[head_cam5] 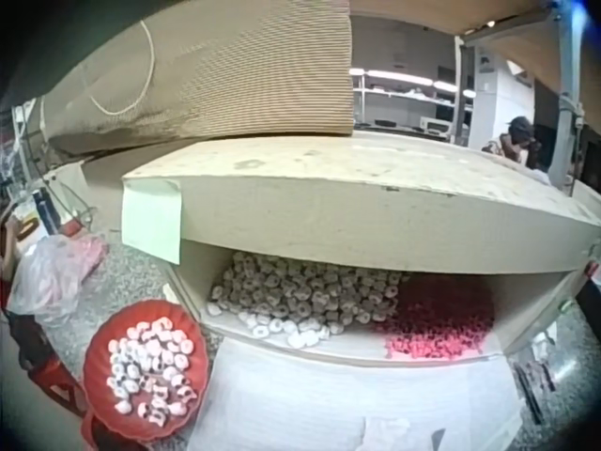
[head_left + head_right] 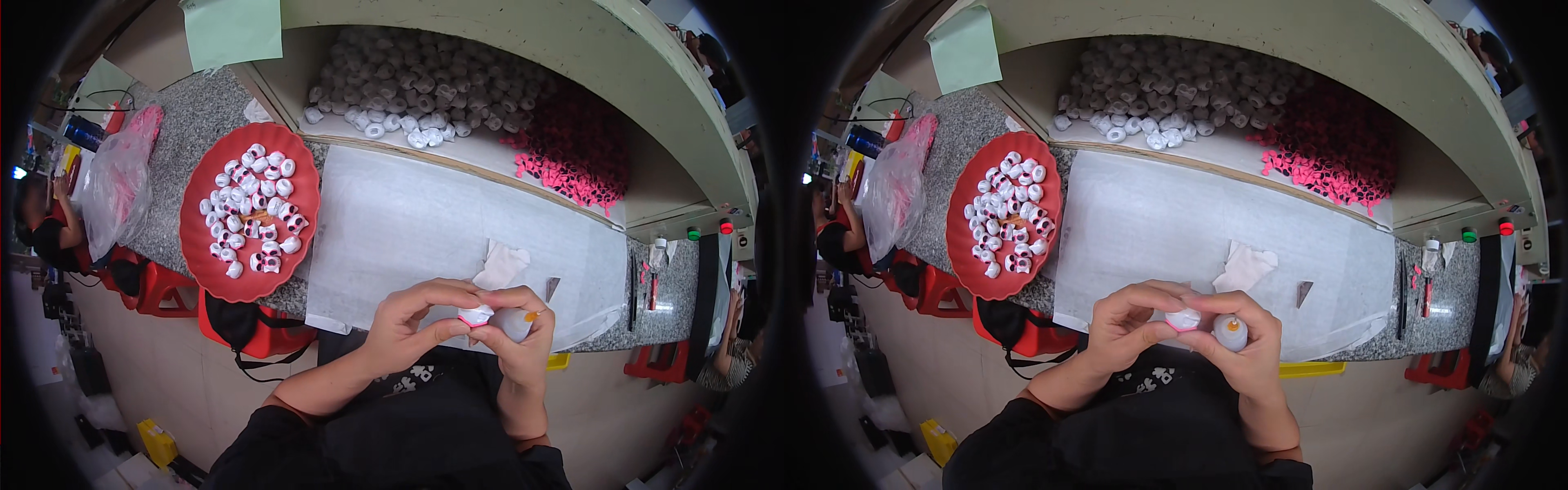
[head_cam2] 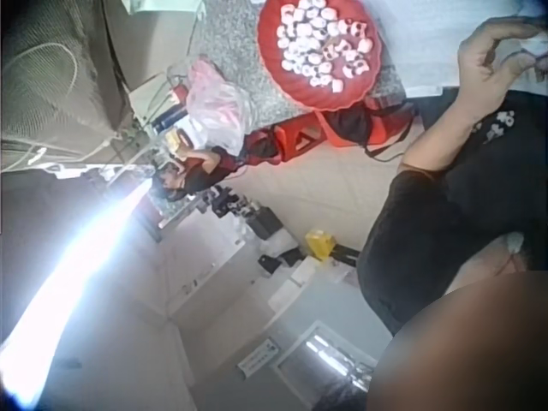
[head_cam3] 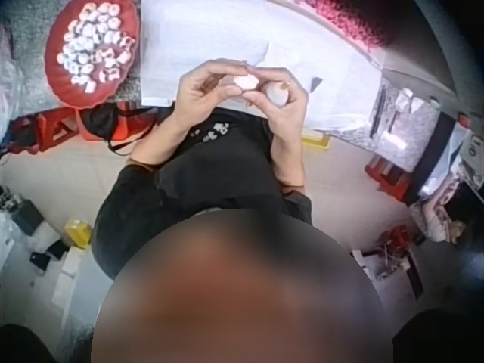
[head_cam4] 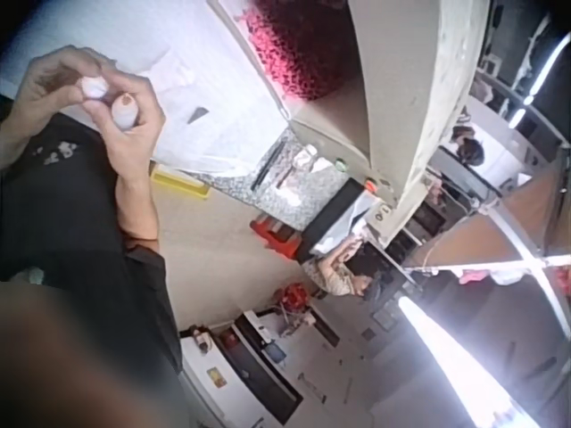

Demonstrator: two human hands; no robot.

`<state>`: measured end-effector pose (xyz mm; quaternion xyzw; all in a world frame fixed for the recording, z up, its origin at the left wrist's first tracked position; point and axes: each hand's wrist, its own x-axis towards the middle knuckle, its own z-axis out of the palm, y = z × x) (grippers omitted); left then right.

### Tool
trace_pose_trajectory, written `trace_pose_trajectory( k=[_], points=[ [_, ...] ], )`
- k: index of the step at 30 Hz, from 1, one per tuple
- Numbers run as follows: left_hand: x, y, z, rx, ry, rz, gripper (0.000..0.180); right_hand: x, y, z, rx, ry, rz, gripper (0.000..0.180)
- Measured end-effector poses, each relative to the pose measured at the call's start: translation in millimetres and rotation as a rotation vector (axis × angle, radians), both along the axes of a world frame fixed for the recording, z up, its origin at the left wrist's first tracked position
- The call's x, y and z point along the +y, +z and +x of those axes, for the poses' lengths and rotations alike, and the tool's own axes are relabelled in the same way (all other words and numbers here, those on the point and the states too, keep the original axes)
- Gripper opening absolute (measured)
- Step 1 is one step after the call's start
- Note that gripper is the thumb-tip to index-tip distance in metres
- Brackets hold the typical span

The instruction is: Applying adhesive or slip to small ceramic components for assembly on a workbench.

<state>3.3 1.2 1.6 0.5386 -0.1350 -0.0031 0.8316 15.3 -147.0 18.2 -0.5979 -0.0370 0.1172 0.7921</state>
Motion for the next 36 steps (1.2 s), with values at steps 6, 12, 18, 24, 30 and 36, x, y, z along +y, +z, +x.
trace_pose_trajectory(
  k=[6,12,18,24,30,36],
  points=[
    [0,-6,-3,-0.094,0.052,0.082,0.021,0,-2,0,-0.067,0.07,0.006,0.024],
    [13,-2,-7,-0.012,0.048,0.023,0.02,10,-5,2,-0.029,0.089,0.083,0.021],
    [87,1,-2,-0.135,0.513,0.222,0.027,21,-13,22,-0.116,0.315,0.135,0.05],
    [49,39,87,-0.491,0.651,1.092,0.03,-8,-20,24,-0.037,0.025,0.154,0.054],
    [-35,-34,216,-0.756,0.825,1.434,0.013,-28,-8,11,-0.066,-0.058,0.142,0.034],
    [-36,-55,226,-0.863,0.703,1.275,0.009,-46,-9,4,-0.046,-0.18,0.12,0.031]
  ],
)
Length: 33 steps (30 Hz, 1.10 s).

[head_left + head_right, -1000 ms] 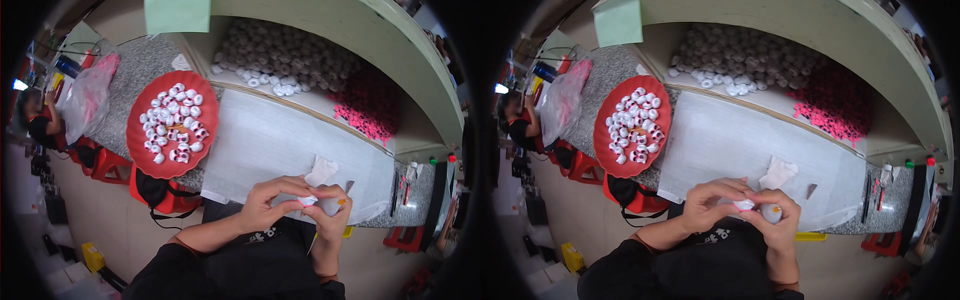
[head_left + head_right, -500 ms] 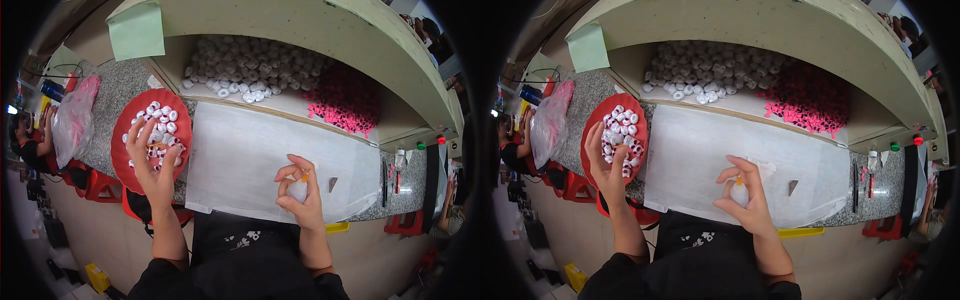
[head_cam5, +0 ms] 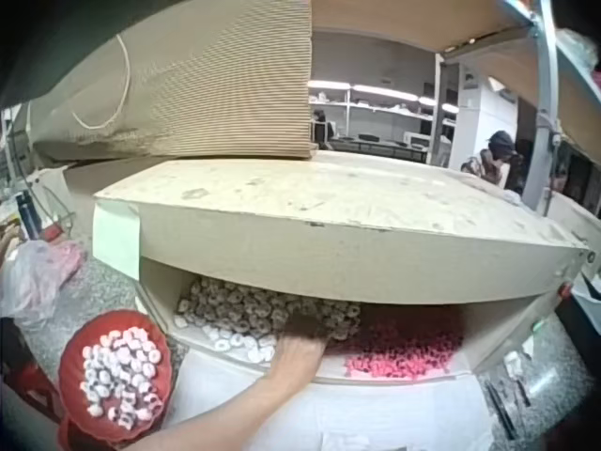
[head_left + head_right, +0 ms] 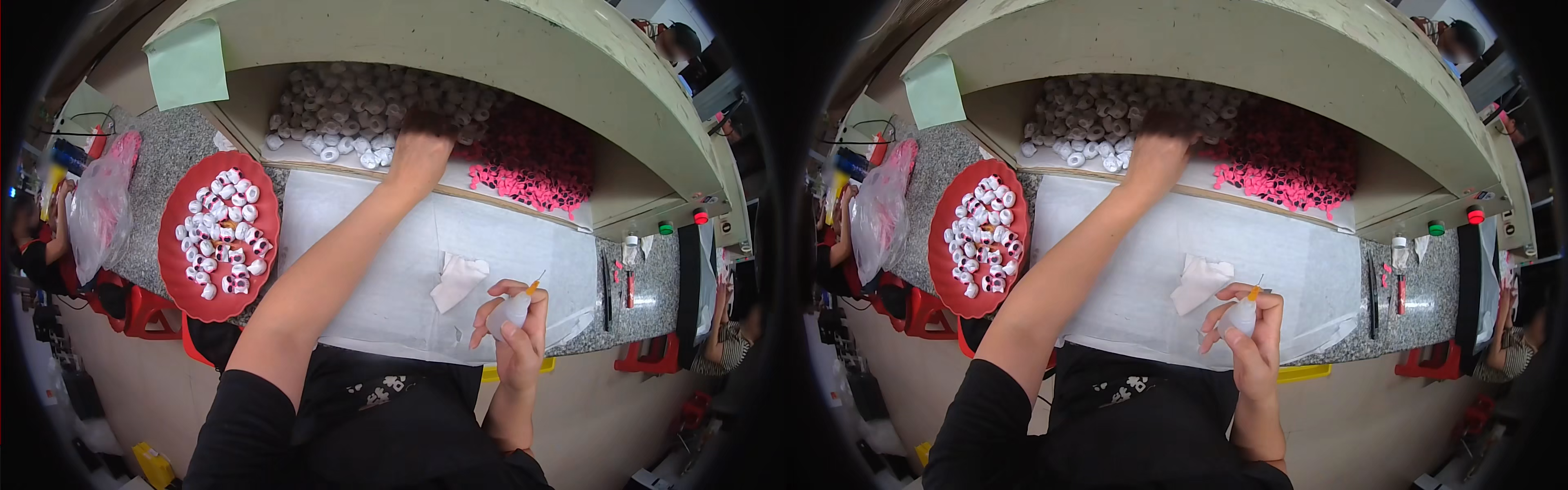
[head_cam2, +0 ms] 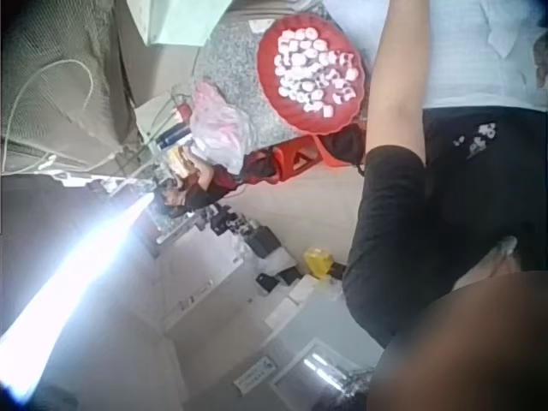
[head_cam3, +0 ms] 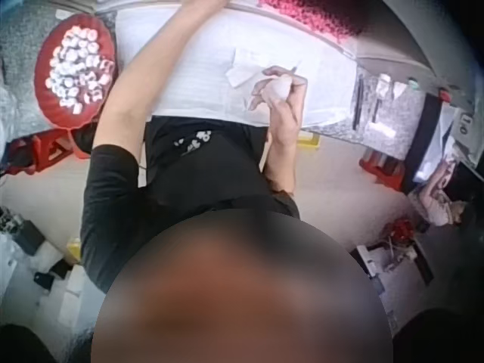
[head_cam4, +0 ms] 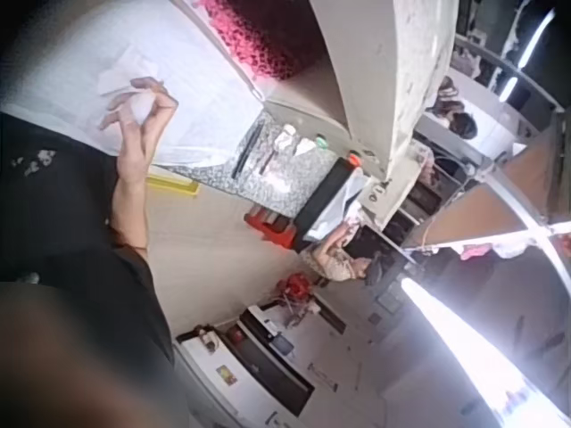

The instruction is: Applying adhesive or slip to small ceramic components for assembly on a workbench.

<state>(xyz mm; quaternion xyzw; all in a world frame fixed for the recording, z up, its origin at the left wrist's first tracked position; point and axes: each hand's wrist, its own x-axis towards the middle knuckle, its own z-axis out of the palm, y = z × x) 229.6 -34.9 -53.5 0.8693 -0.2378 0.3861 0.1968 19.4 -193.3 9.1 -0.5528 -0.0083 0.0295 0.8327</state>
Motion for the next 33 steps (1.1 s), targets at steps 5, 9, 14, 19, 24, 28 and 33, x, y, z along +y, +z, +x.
trace_pose_trajectory(
  k=[5,9,14,19,24,28,33],
  points=[
    [-3,-3,-10,0.17,-0.049,0.091,0.011,3,-2,3,-0.005,0.025,0.011,0.031],
    [-11,0,-1,0.154,0.024,-0.043,0.011,9,-1,-2,-0.008,0.04,0.019,0.03],
    [-17,3,2,0.139,0.243,0.109,0.01,12,3,-7,-0.019,0.042,0.011,0.029],
    [-2,24,-43,0.404,-0.038,-0.262,0.013,8,4,-10,-0.011,0.037,-0.024,0.035],
    [30,63,-134,0.819,-0.421,-0.909,0.013,8,4,-10,-0.037,0.031,0.007,0.04],
    [36,60,-175,1.197,-0.663,-1.527,0.016,15,5,-5,-0.074,0.083,-0.005,0.043],
    [29,48,-198,1.411,-0.829,-1.796,0.018,35,4,-2,-0.016,0.052,0.071,0.044]
  ],
)
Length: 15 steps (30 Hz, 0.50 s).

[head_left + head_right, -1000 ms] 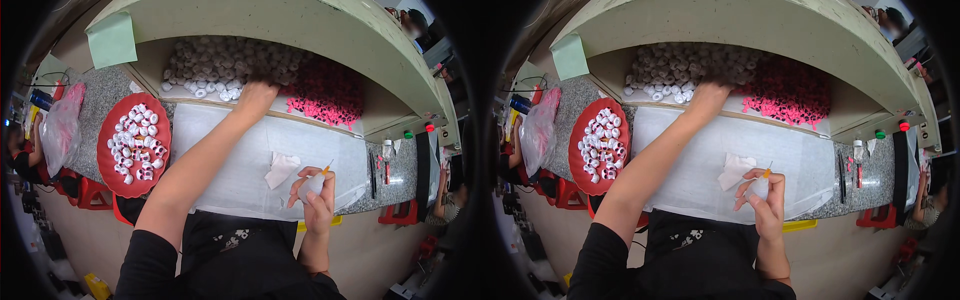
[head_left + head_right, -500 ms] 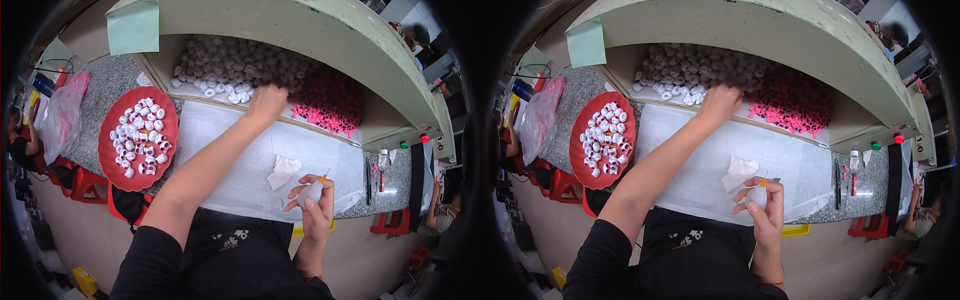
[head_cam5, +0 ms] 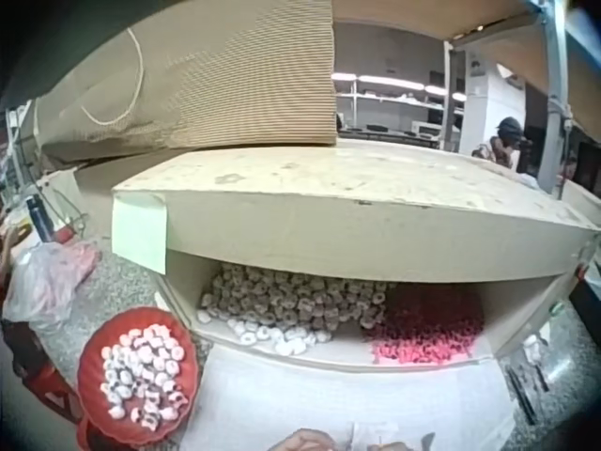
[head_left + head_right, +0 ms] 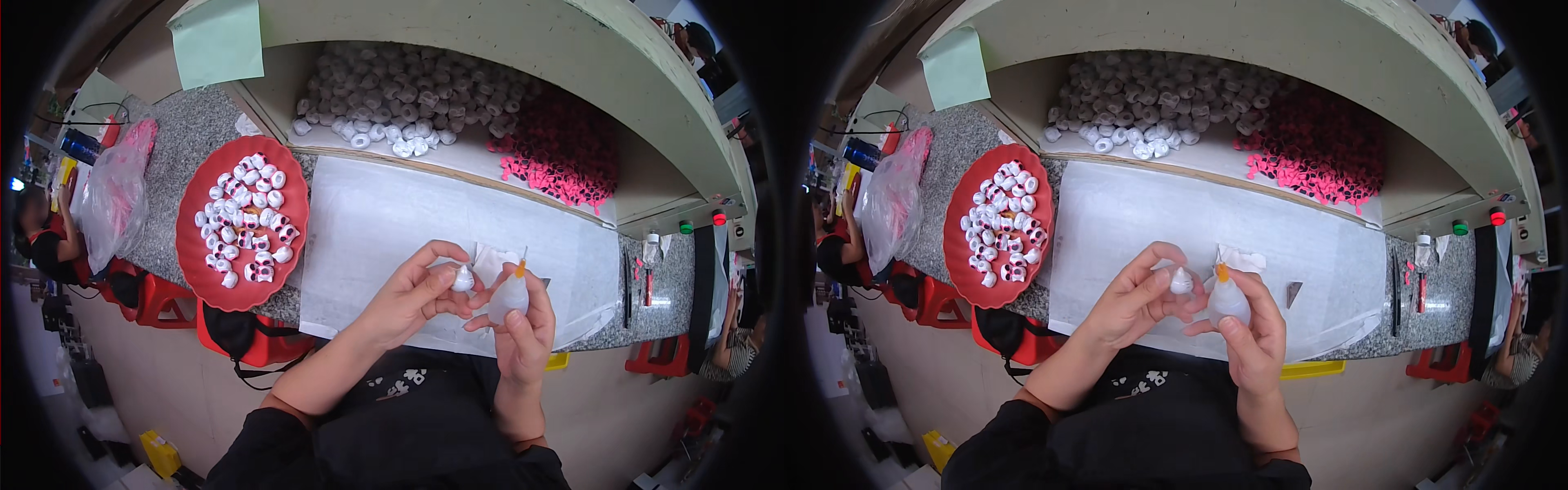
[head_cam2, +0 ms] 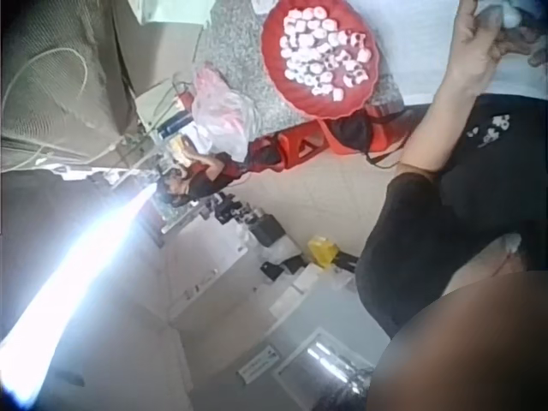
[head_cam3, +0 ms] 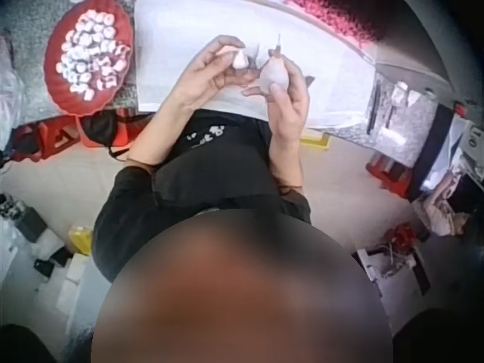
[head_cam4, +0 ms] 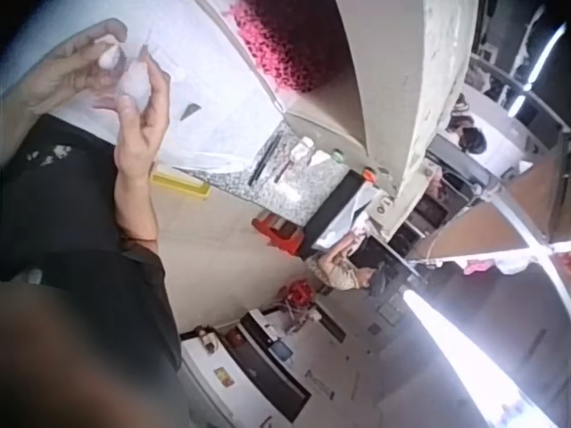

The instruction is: Applying adhesive or slip to small ceramic components for assembly on a workbench.

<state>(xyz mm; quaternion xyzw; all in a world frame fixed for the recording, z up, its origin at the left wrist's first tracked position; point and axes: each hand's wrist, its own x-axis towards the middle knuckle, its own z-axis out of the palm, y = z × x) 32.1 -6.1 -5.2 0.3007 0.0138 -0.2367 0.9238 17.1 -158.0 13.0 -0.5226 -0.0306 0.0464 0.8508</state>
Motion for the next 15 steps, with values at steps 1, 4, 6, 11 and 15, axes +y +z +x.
trace_pose_trajectory(
  k=[1,4,6,11,15],
  points=[
    [1,-3,-2,0.001,-0.001,-0.003,0.018,2,0,0,0.007,0.028,0.008,0.044],
    [1,-9,-5,-0.097,0.043,0.06,0.018,5,-1,1,0.005,0.058,0.006,0.043],
    [0,-6,-8,-0.163,0.066,0.221,0.019,5,-4,1,-0.003,0.06,-0.002,0.043],
    [2,-4,-14,-0.272,0.085,0.386,0.025,3,-8,0,0.041,0.127,0.121,0.042],
    [7,-11,-14,-0.226,0.079,0.316,0.029,7,-1,-3,0.06,0.031,0.058,0.046]
  ],
)
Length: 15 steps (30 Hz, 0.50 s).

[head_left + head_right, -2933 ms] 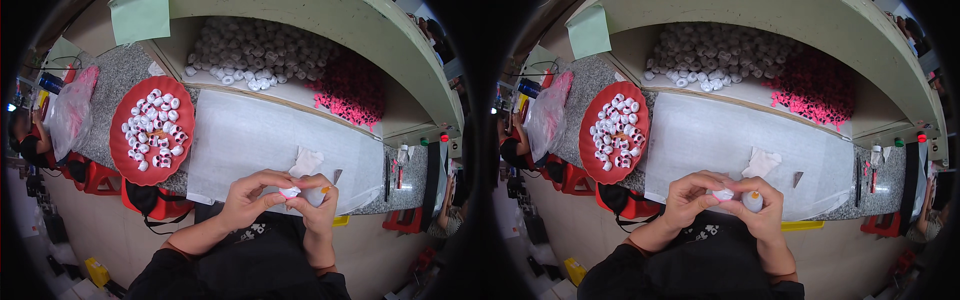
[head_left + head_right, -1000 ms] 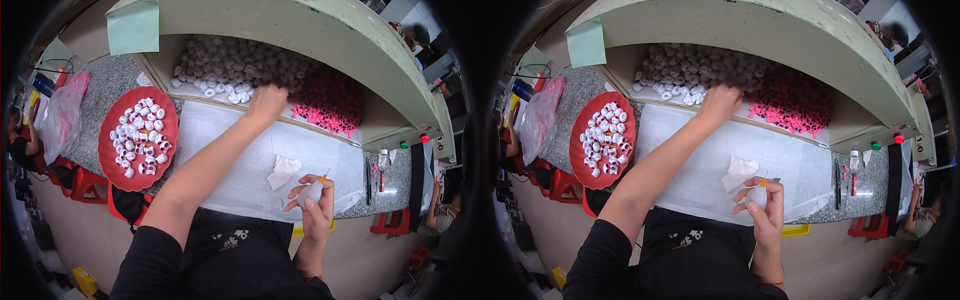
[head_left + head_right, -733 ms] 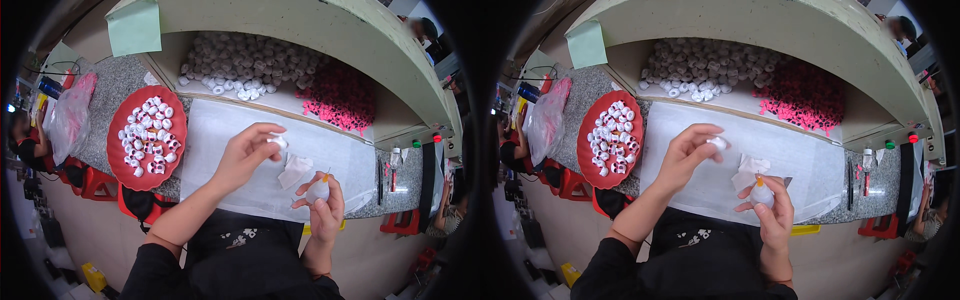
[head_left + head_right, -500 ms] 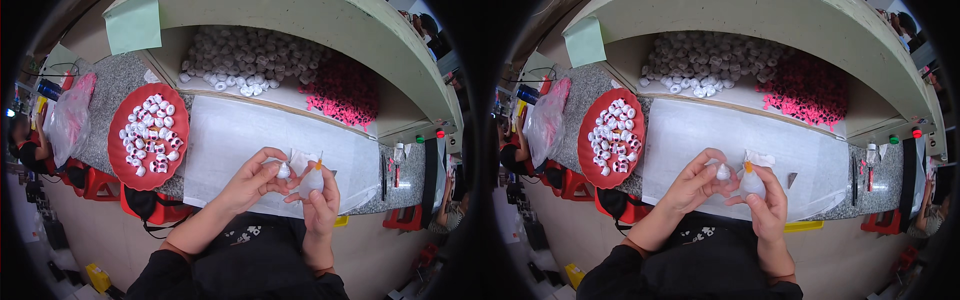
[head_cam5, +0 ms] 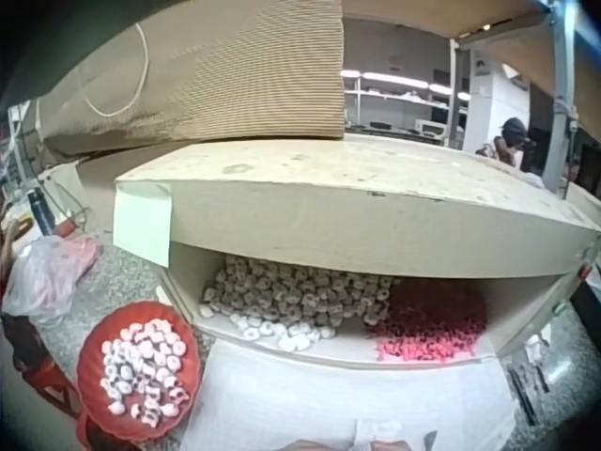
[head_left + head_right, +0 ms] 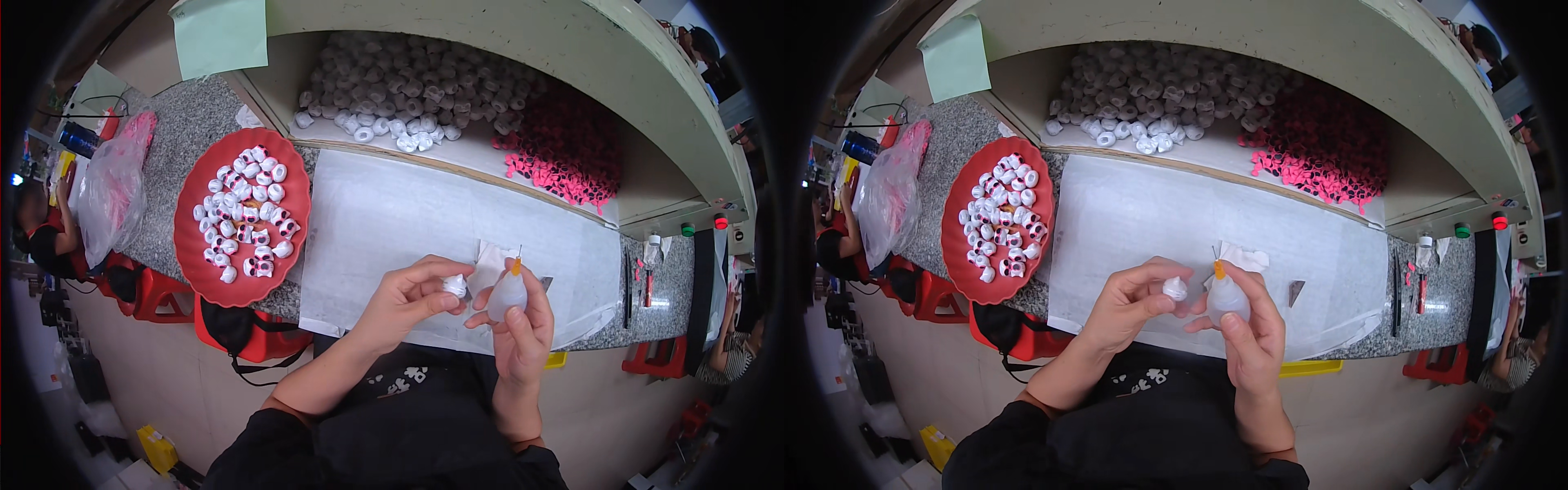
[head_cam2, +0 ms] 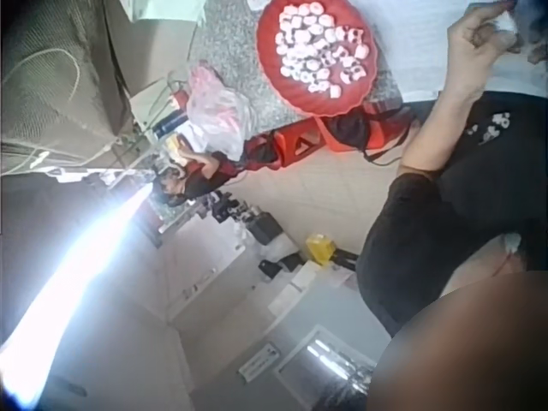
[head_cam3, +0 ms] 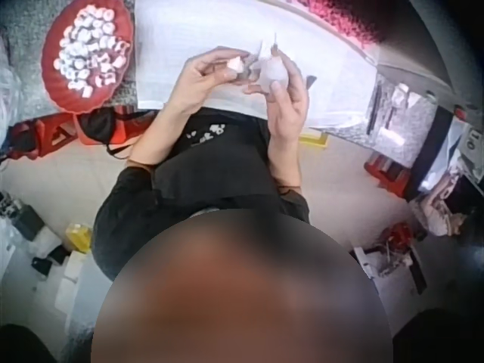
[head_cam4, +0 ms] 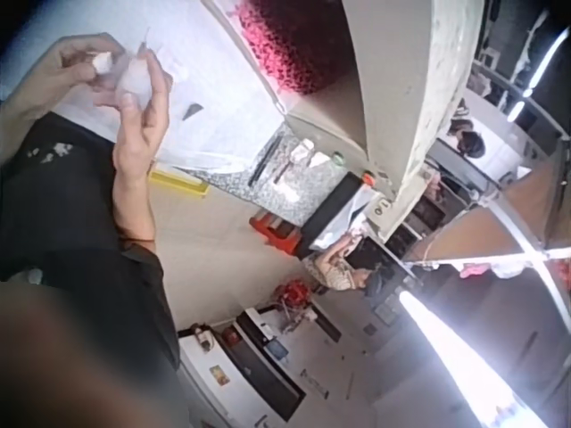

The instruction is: Applying adhesive or slip to small ceramic components for assembly on a workbench.

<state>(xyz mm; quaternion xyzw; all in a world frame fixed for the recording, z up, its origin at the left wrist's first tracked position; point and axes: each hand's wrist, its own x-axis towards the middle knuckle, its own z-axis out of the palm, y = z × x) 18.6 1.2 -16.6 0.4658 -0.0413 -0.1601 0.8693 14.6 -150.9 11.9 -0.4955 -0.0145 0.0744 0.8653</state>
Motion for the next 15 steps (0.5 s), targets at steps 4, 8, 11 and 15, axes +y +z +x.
trace_pose_trajectory(
  k=[4,8,11,15],
  points=[
    [5,6,1,0.039,0.021,-0.111,0.032,-13,6,-4,-0.187,-0.181,-0.207,0.039],
    [0,8,-3,0.056,0.094,-0.275,0.03,-12,13,-6,-0.282,-0.431,-0.17,0.033],
    [-1,5,-4,0.058,0.123,-0.354,0.025,-10,10,-8,-0.432,-0.534,-0.302,0.039],
    [-5,8,-6,-0.092,0.191,-0.23,0.022,-10,12,-13,-0.704,-0.507,-0.509,0.044]
  ],
)
